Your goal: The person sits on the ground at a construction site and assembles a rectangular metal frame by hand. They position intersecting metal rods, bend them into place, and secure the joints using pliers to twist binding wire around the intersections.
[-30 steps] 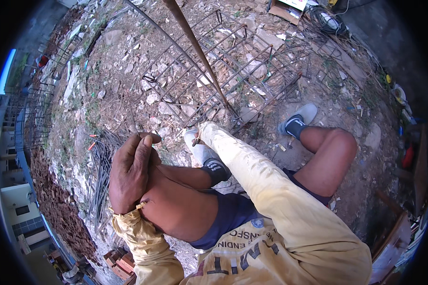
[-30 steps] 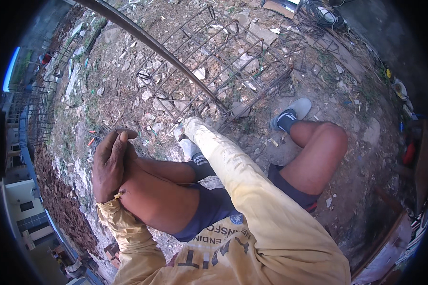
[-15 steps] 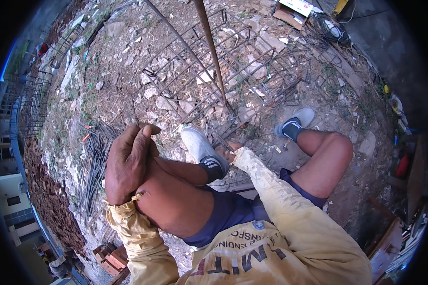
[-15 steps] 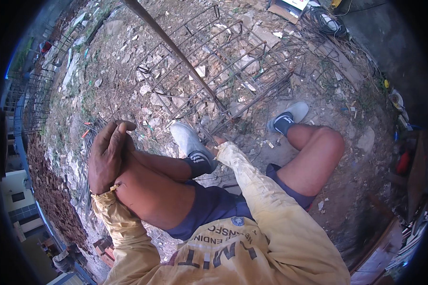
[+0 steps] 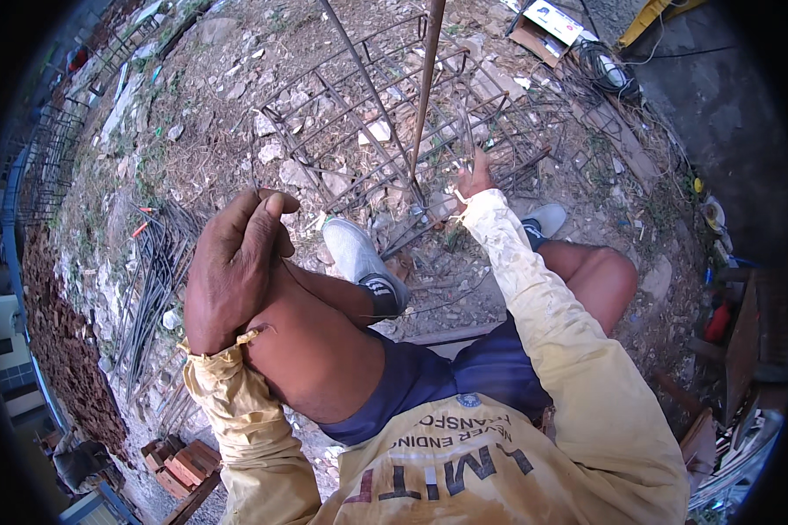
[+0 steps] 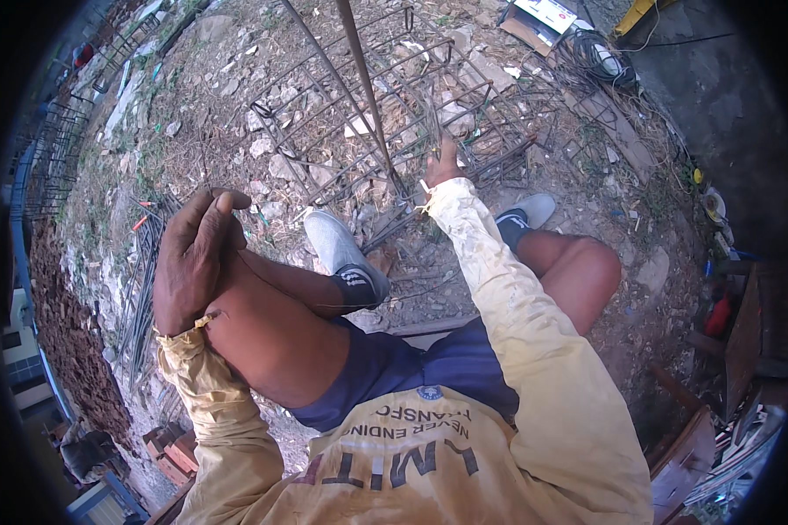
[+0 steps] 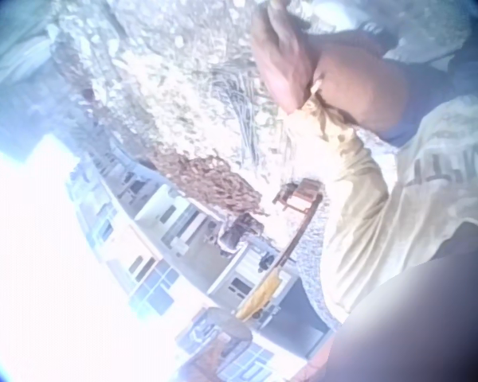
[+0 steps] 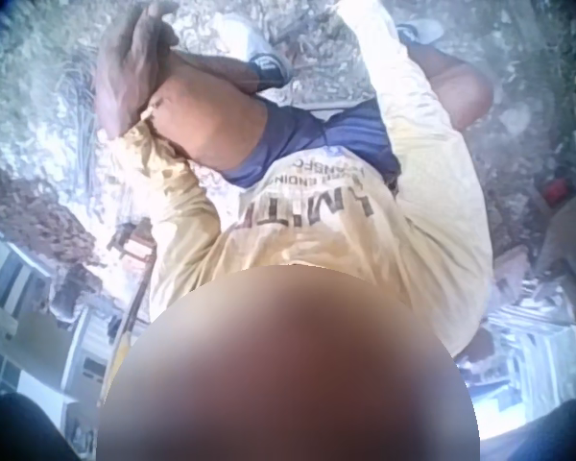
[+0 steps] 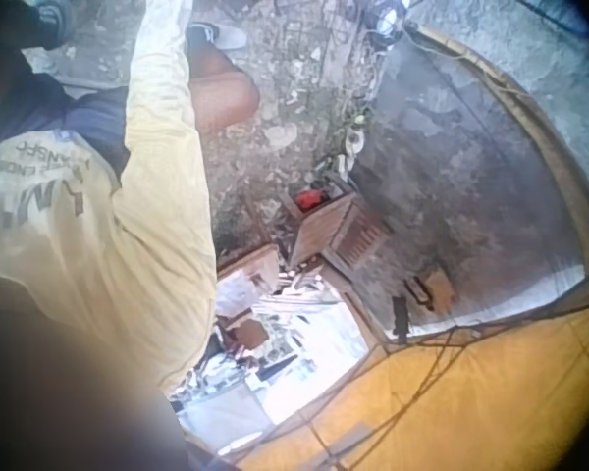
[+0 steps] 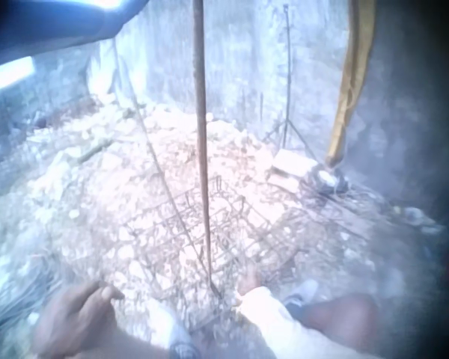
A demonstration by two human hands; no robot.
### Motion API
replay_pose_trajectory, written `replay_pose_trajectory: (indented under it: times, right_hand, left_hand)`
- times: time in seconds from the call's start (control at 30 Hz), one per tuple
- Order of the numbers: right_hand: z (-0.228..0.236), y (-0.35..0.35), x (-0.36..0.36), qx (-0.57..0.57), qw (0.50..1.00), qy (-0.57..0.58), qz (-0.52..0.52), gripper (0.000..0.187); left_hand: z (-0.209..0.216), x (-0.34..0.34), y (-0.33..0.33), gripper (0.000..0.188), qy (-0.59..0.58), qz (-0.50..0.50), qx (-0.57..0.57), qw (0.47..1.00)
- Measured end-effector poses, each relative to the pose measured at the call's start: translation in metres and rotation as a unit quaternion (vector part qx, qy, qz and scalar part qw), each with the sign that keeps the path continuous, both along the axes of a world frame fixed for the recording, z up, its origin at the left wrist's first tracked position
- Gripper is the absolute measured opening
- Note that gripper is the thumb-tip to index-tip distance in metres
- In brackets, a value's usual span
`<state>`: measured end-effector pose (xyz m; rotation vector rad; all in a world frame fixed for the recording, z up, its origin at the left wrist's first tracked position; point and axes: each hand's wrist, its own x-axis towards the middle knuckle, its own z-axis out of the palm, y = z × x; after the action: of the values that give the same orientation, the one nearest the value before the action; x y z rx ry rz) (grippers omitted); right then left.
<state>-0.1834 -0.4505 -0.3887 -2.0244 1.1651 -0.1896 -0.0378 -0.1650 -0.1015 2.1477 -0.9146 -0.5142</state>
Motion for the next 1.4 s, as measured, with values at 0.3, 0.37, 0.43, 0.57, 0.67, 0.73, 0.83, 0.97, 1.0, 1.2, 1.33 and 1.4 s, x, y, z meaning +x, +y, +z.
replay_pose_trajectory:
  times: [0.3,0.37,0.43,0.57,0.67,0.73,0.83,0.97,1.0,1.2,1.33,1.4]
  right_hand:
    - [0.07,-0.028,-0.009,-0.099,0.813,0.361,0.446,0.016]
    - [0.004,-0.073,-0.029,-0.041,0.891,0.266,0.365,0.019]
    - [-0.031,-0.075,-0.034,-0.083,0.962,0.088,0.245,0.024]
    - [-0.072,-0.044,-0.044,-0.205,0.935,0.201,0.207,0.029]
    - [-0.001,0.0,-0.022,-0.144,0.786,0.392,0.457,0.024]
    - [0.004,-0.011,-0.034,-0.022,0.895,0.319,0.311,0.025]
    - [-0.064,-0.03,-0.084,0.337,0.922,0.18,0.06,0.035]
    - [-0.064,-0.009,-0.078,0.441,0.895,0.055,0.026,0.031]
    - [-0.04,0.006,-0.077,0.422,0.907,-0.002,0.016,0.032]
    - [0.046,0.016,-0.06,0.242,0.897,-0.37,0.007,0.046]
    - [0.086,0.014,-0.06,0.364,0.81,-0.44,0.135,0.029]
    - [0.111,0.055,-0.067,0.414,0.808,-0.41,0.089,0.025]
  left_hand:
    - [-0.01,0.01,0.019,0.036,0.025,0.023,-0.024,0.999]
    - [-0.008,0.009,0.016,0.037,0.023,0.017,-0.022,0.999]
    - [-0.008,0.007,0.017,0.037,0.016,0.02,-0.025,0.999]
    - [-0.006,0.005,0.013,0.038,0.039,0.017,-0.025,0.999]
    - [-0.007,0.01,0.028,0.039,0.038,0.037,-0.018,0.998]
    - [-0.004,0.008,0.026,0.039,0.056,0.059,-0.022,0.996]
    - [-0.009,0.013,0.039,0.038,0.041,0.087,-0.034,0.995]
    - [-0.017,0.023,0.085,0.037,-0.006,0.154,-0.054,0.987]
    - [-0.016,0.017,0.095,0.037,0.0,0.187,-0.083,0.979]
    - [-0.029,-0.054,0.052,0.035,0.278,0.168,-0.219,0.92]
    - [-0.099,-0.086,-0.016,0.033,0.442,0.106,-0.193,0.87]
    - [-0.137,-0.097,-0.05,0.03,0.523,0.129,-0.213,0.815]
